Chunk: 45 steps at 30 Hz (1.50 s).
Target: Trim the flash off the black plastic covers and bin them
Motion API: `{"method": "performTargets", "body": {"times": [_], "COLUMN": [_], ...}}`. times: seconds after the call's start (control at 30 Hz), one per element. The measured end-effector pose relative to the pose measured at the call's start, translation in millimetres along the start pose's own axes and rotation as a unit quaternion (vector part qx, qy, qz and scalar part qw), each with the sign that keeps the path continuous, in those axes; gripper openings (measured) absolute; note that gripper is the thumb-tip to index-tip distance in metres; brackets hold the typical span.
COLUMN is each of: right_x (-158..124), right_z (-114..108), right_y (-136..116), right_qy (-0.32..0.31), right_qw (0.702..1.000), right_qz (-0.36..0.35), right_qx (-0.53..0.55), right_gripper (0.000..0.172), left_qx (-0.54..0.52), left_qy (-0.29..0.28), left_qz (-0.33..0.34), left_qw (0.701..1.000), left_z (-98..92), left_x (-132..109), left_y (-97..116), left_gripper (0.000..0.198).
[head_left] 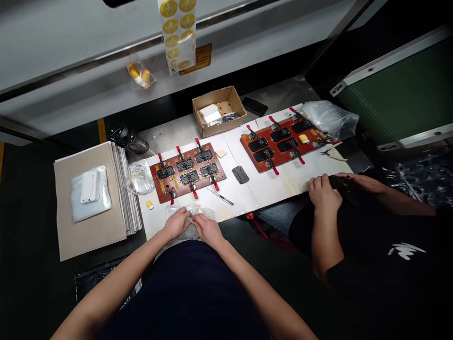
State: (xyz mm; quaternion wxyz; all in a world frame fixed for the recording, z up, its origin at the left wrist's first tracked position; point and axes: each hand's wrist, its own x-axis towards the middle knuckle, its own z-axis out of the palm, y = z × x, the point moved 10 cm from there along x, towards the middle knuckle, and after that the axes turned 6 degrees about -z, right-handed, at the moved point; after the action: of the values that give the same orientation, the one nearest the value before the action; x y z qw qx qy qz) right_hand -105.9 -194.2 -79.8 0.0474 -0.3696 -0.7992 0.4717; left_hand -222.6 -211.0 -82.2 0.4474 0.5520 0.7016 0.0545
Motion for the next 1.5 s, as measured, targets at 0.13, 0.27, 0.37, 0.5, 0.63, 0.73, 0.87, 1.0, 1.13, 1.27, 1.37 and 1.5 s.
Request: {"method": "performTargets", "body": {"times": [0.13, 0.27, 0.37, 0.5, 0.63, 0.73, 0.87, 1.0, 1.13, 1.27, 1.37, 1.5], "right_x": [-2, 1, 1, -4, -5, -3, 1, 2, -3, -7, -7, -3], "right_z": [-13, -13, -17, -25, -35, -43, -40, -27, -19, -3, 8, 14], "right_y": [16, 24, 23, 21, 27, 31, 28, 20, 20, 17, 14, 19], "right_qy": [0.054, 0.049, 0.035, 0.012, 0.027, 0.073, 0.092, 0.052, 0.038, 0.031, 0.043, 0.095], "right_qw": [0.991, 0.965, 0.941, 0.909, 0.882, 0.858, 0.811, 0.758, 0.725, 0.707, 0.708, 0.716], "right_qz": [0.054, 0.072, 0.072, 0.08, 0.099, 0.115, 0.134, 0.146, 0.149, 0.17, 0.182, 0.196], "right_qx": [0.114, 0.248, 0.33, 0.408, 0.46, 0.496, 0.562, 0.634, 0.671, 0.686, 0.681, 0.663], "right_gripper": [0.043, 0.032, 0.032, 0.034, 0.036, 0.038, 0.042, 0.052, 0.045, 0.046, 0.044, 0.035], "left_qx": [-0.104, -0.223, -0.308, -0.388, -0.429, -0.445, -0.46, -0.511, -0.583, -0.644, -0.673, -0.694], "left_qy": [0.011, -0.018, -0.058, -0.1, -0.12, -0.156, -0.18, -0.077, 0.03, 0.067, 0.078, 0.079], "left_qz": [0.0, -0.015, -0.041, -0.069, -0.076, -0.076, -0.087, -0.114, -0.156, -0.188, -0.198, -0.207], "left_qw": [0.994, 0.975, 0.949, 0.914, 0.892, 0.878, 0.865, 0.848, 0.797, 0.739, 0.708, 0.686], "left_z": [-9.9, -8.9, -3.0, 1.2, -2.8, -2.6, 3.0, 3.3, 10.8, 22.5, 24.1, 23.2], "left_x": [5, 2, -1, -6, -10, -16, -19, -8, -4, -6, -6, -6], "left_y": [7, 8, 8, 11, 21, 34, 47, 39, 20, 11, 9, 7], "left_gripper": [0.014, 0.027, 0.039, 0.045, 0.042, 0.041, 0.043, 0.042, 0.043, 0.046, 0.047, 0.047]}}
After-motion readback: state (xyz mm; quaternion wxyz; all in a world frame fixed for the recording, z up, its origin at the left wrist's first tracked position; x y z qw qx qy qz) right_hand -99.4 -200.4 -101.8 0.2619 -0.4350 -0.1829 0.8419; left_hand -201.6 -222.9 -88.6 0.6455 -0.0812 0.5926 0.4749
